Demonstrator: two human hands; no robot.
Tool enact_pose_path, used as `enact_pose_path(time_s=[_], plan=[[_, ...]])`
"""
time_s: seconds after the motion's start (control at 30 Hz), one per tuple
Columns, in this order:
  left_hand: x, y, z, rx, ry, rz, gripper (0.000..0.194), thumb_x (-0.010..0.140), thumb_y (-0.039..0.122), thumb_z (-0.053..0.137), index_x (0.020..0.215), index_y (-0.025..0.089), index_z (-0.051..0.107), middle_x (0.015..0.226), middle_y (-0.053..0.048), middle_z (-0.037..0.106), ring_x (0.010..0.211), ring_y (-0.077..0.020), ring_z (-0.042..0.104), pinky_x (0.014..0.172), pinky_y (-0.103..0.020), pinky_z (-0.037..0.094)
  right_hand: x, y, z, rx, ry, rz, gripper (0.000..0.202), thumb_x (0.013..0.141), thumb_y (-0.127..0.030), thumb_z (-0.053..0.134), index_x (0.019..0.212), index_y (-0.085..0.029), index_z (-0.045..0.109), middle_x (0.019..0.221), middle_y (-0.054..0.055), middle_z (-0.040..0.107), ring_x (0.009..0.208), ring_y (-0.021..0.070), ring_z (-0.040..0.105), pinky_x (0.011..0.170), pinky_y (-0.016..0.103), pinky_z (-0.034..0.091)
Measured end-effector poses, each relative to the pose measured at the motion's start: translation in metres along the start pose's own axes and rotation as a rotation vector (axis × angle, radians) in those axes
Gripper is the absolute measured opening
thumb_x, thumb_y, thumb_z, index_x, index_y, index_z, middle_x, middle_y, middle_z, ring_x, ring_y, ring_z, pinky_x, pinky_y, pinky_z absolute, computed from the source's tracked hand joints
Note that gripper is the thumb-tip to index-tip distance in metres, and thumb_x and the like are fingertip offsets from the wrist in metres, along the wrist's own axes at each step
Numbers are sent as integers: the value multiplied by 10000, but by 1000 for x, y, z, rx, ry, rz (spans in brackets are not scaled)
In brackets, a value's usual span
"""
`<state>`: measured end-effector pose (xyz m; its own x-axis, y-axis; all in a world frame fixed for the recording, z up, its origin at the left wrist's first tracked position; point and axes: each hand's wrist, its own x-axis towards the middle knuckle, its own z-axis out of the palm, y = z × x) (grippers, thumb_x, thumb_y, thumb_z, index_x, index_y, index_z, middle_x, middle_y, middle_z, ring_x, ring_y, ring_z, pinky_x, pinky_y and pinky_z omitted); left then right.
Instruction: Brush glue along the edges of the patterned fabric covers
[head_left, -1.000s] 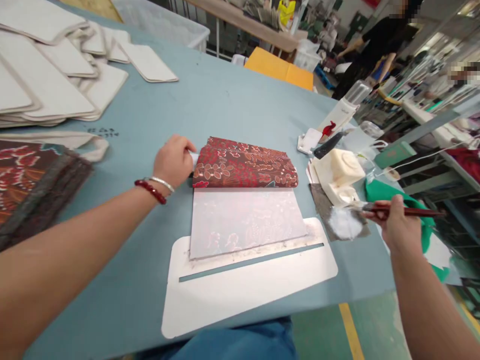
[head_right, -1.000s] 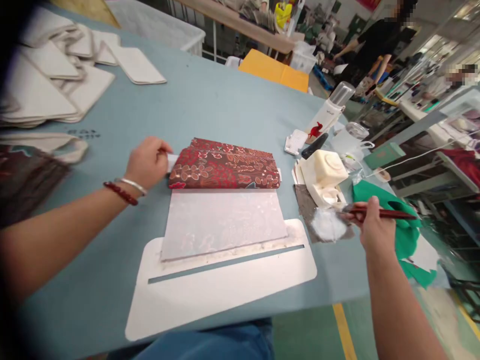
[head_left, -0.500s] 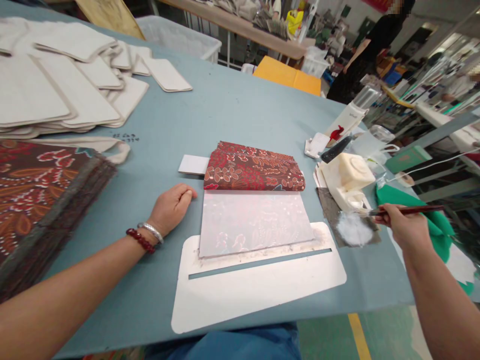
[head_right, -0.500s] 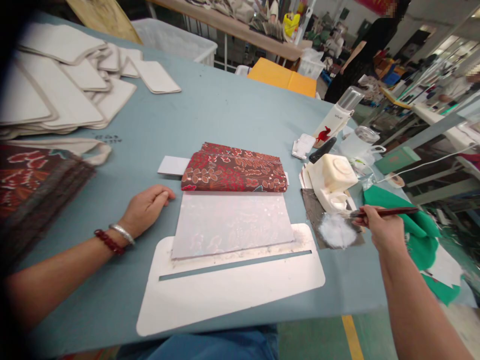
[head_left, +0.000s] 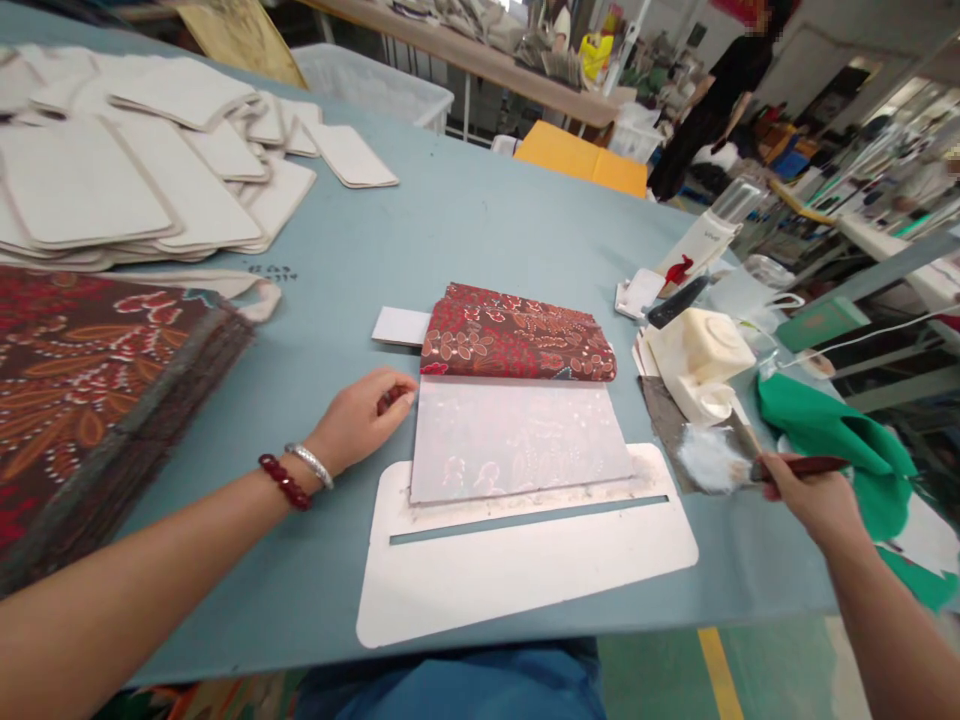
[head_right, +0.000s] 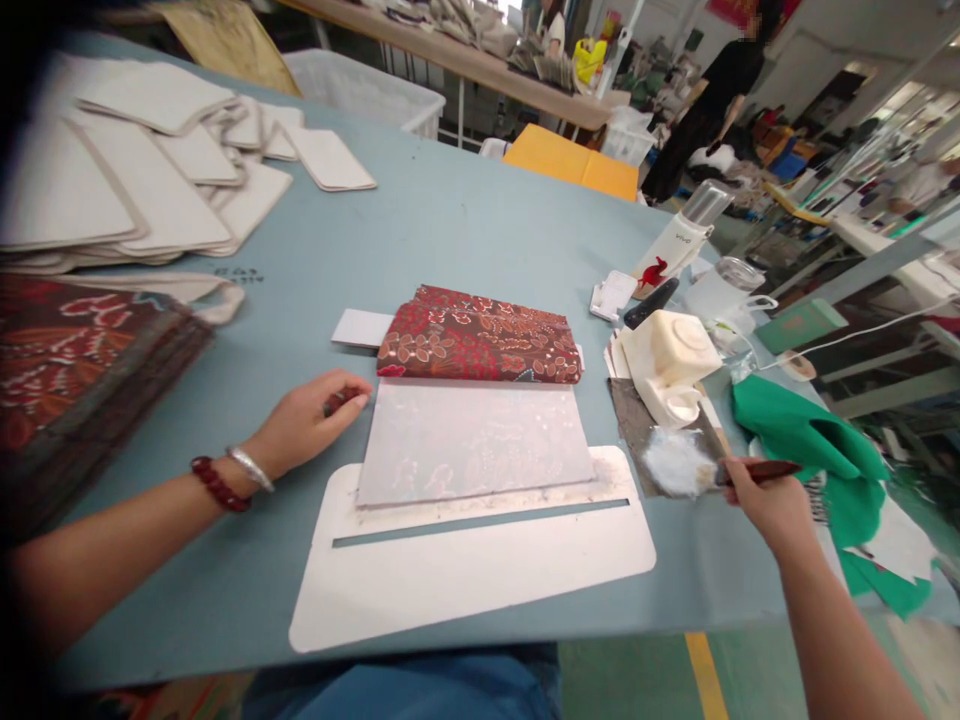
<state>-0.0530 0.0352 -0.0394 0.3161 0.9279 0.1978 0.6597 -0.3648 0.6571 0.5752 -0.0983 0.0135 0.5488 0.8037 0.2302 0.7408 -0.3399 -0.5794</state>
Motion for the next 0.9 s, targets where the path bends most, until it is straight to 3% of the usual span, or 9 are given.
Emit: enact_pose_path(time_s=[0.07, 0.17, 0.23, 0.27, 0.4, 0.5, 0.6, 0.8, 0.9], plan=[[-7, 8, -3, 34, -129, 163, 255, 963, 351, 480, 1051, 188, 656, 1141, -89, 677, 1045, -221, 628, 951, -351, 488, -4, -9, -4, -122, -53, 126, 242, 731, -431, 780, 682, -195, 764, 455, 77, 595, 414, 250, 599, 393, 327, 395], [-15, 16, -8, 101, -393, 264, 326, 941, 286, 522, 1239, 250, 647, 1522, -61, 495, 1446, -274, 389, 1199, -465, 302, -31, -60, 11, 44, -101, 130, 341, 806, -525, 708, 840, -190, 759, 594, 86, 672, 550, 241, 660, 497, 330, 487], [-17, 18, -11, 140, -551, 241, 476, 915, 252, 553, 1389, 294, 565, 1645, -23, 318, 1543, -288, 204, 1246, -520, 196, -67, -116, 40, 307, -161, -20, 415, 852, -583, 657, 904, -178, 730, 654, 61, 683, 572, 204, 647, 544, 312, 514], [-16, 18, -12, 150, -608, 227, 540, 905, 234, 559, 1439, 303, 521, 1669, -16, 256, 1559, -289, 142, 1253, -535, 162, -89, -148, 59, 356, -276, -85, 417, 895, -581, 612, 906, -180, 724, 659, 46, 679, 585, 189, 644, 560, 296, 512], [-12, 15, -15, 148, -693, 215, 645, 882, 175, 565, 1502, 312, 453, 1688, -20, 168, 1567, -292, 64, 1255, -551, 124, -181, -270, 132, 516, -630, -393, 374, 1004, -449, 492, 799, -208, 693, 704, 17, 668, 673, 153, 641, 663, 271, 501], [-12, 13, -14, 130, -682, 220, 673, 855, 158, 591, 1495, 323, 463, 1683, -29, 176, 1563, -302, 64, 1247, -569, 135, -223, -316, 163, 580, -683, -545, 339, 1012, -379, 482, 770, -213, 651, 710, 8, 633, 665, 135, 603, 655, 261, 471], [-13, 13, -12, 120, -663, 224, 690, 835, 135, 590, 1487, 326, 472, 1680, -24, 185, 1563, -298, 70, 1247, -570, 136, -221, -299, 162, 481, -626, -588, 337, 1012, -348, 481, 737, -208, 616, 677, 6, 588, 631, 133, 564, 618, 258, 438], [-13, 20, -16, 130, -680, 194, 675, 838, 136, 553, 1490, 295, 474, 1681, -14, 182, 1563, -289, 78, 1256, -553, 118, -127, -155, 75, 54, -350, -270, 368, 974, -485, 532, 827, -205, 720, 662, 20, 666, 631, 185, 640, 603, 278, 474], [-13, 19, -16, 128, -665, 208, 635, 861, 178, 552, 1482, 291, 481, 1678, -27, 199, 1561, -300, 91, 1250, -562, 135, -115, -145, 59, -10, -218, -198, 400, 957, -522, 547, 809, -195, 724, 603, 20, 650, 588, 193, 637, 563, 281, 468]])
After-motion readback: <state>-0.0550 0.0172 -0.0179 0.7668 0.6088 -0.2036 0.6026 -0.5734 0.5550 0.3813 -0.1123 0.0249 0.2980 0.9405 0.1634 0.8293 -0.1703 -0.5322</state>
